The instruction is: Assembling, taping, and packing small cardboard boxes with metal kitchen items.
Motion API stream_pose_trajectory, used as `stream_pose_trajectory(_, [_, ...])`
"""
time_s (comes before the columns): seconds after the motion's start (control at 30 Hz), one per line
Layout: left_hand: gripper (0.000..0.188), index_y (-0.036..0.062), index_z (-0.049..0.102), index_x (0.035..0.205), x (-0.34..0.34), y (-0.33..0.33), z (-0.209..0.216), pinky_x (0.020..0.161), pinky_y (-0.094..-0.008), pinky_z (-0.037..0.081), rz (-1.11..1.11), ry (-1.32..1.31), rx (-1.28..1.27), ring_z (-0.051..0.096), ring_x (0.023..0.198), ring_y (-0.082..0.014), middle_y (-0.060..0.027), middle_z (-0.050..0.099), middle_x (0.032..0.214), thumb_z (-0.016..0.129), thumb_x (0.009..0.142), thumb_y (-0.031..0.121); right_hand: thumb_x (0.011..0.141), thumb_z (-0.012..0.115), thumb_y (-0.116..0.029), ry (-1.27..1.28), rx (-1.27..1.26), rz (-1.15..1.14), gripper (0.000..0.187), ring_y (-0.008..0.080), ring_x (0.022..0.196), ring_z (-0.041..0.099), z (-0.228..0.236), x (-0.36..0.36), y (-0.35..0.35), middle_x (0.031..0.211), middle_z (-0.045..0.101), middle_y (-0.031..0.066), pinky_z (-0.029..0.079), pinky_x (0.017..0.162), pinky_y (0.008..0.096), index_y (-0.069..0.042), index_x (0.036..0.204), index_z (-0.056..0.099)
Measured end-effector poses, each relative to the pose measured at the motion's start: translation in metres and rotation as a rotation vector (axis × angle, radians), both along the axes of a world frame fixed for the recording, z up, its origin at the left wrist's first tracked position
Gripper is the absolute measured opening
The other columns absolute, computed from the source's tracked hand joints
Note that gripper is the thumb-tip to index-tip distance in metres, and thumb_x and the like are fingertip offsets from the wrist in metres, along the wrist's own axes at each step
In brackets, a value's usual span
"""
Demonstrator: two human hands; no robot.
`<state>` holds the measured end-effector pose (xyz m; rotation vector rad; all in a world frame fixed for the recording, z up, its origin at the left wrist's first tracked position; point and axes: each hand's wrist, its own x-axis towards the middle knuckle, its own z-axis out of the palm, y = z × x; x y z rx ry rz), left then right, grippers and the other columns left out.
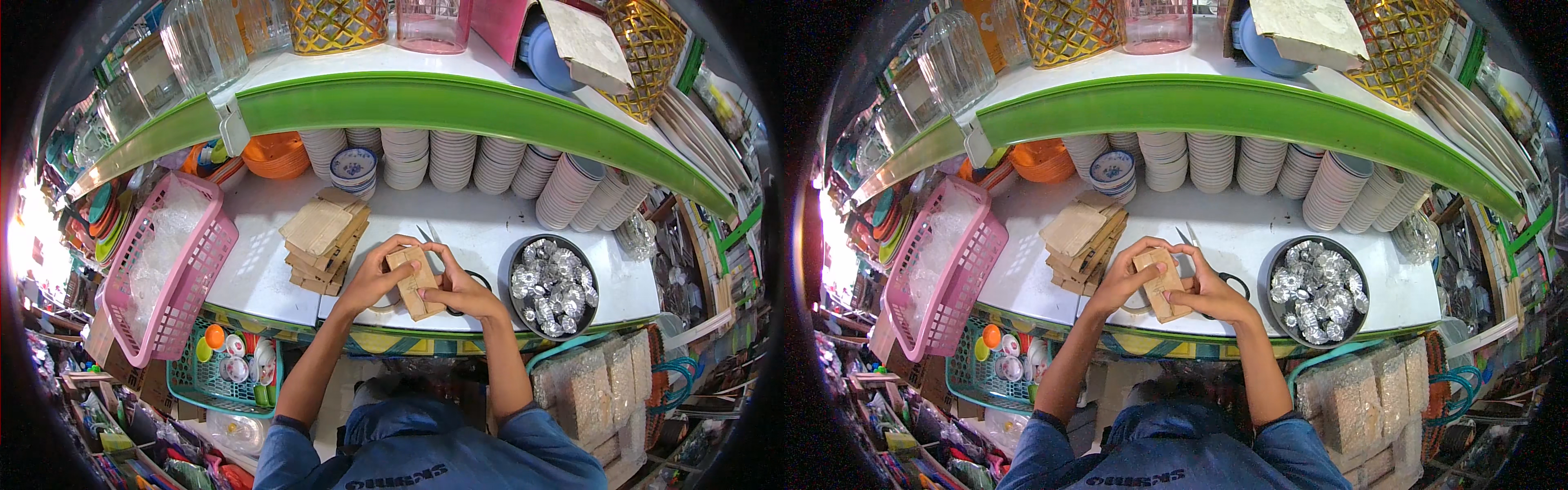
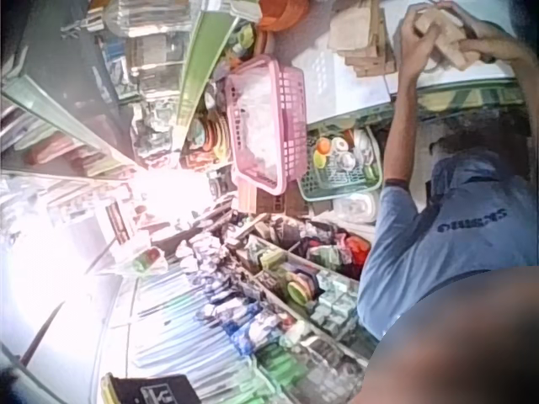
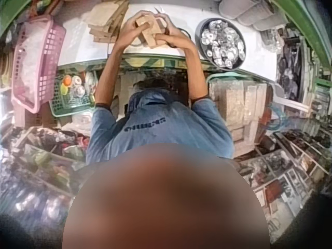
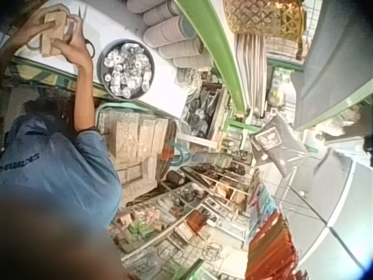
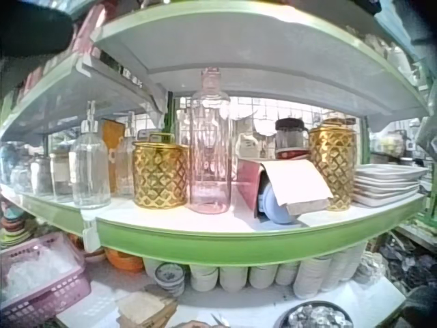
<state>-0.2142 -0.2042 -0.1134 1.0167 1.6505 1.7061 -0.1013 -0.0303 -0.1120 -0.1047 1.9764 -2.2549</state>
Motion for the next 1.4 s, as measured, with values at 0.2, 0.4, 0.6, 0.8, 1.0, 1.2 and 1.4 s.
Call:
stream_pose_trajectory(0.2, [0.043,0.0051,0.055,0.124,0.004,-0.005,0.009,0.084,-0.0286,0.047,0.161,-0.169,-0.04,0.059,0.096,-0.0127,-0.0073,0.063,0.103,0.072,0.088,0.022,0.088,0.066,-0.004,0.027,-0.019,-0.145,0.072,0.0118,0.084,0.063,0.001,-0.001,-0.016,0.095,0.068,0.0137,0.048,0.071,0.025,-0.015,0.143,0.021])
stream_pose_trajectory(0.4, [0.055,-0.0004,0.048,0.129,0.015,-0.02,0.002,0.086,-0.0283,0.049,0.216,-0.206,0.044,0.06,0.099,-0.0135,-0.0092,0.063,0.108,0.075,0.086,0.018,0.088,0.066,-0.004,0.049,0.013,-0.171,0.073,0.0129,0.085,0.064,0.012,-0.004,-0.034,0.097,0.068,0.0154,0.049,0.074,0.0261,-0.015,0.144,0.021])
stream_pose_trajectory(0.6, [0.053,-0.0002,0.048,0.131,0.015,-0.039,-0.007,0.087,-0.0283,0.049,0.286,-0.291,0.083,0.06,0.102,-0.0142,-0.0097,0.063,0.112,0.073,0.087,0.016,0.093,0.064,-0.017,-0.07,0.06,-0.03,0.067,0.0126,0.083,0.062,0.013,-0.009,-0.036,0.093,0.065,0.0118,0.052,0.063,0.0272,-0.014,0.144,0.02])
stream_pose_trajectory(0.8, [0.052,0.0006,0.049,0.131,0.01,-0.051,0.0,0.088,-0.0283,0.049,0.286,-0.253,0.052,0.06,0.102,-0.0141,-0.0085,0.062,0.113,0.072,0.087,0.016,0.092,0.062,-0.021,0.175,0.404,-0.156,0.042,0.016,0.076,0.063,-0.002,-0.009,-0.015,0.116,0.058,0.0063,0.052,0.065,0.0311,-0.009,0.131,0.051])
stream_pose_trajectory(1.0, [0.053,0.0024,0.046,0.132,0.019,-0.046,0.007,0.09,-0.0293,0.048,0.195,-0.218,0.042,0.06,0.103,-0.0147,-0.0101,0.063,0.112,0.072,0.087,0.015,0.077,0.071,-0.018,0.469,1.203,0.013,0.033,0.025,0.082,0.064,0.012,-0.007,-0.029,0.111,0.063,0.0076,0.052,0.074,0.0377,-0.005,0.107,0.068])
stream_pose_trajectory(1.2, [0.053,0.003,0.045,0.132,0.029,-0.042,0.009,0.089,-0.0295,0.048,0.169,-0.178,0.063,0.06,0.102,-0.015,-0.0111,0.063,0.111,0.072,0.088,0.016,0.077,0.072,-0.019,0.605,0.974,-0.245,0.019,0.0255,0.098,0.058,0.014,-0.003,0.005,0.103,0.066,0.0091,0.051,0.078,0.0372,-0.005,0.089,0.064])
stream_pose_trajectory(1.4, [0.053,0.0019,0.046,0.131,0.027,-0.028,-0.006,0.082,-0.0293,0.05,0.124,-0.197,0.0,0.062,0.096,-0.0151,-0.01,0.065,0.104,0.072,0.088,0.019,0.1,0.049,-0.017,0.22,0.345,-0.463,0.017,0.0114,0.072,0.053,0.029,0.02,0.003,0.085,0.065,0.0105,0.042,0.054,0.0236,-0.005,0.11,0.043])
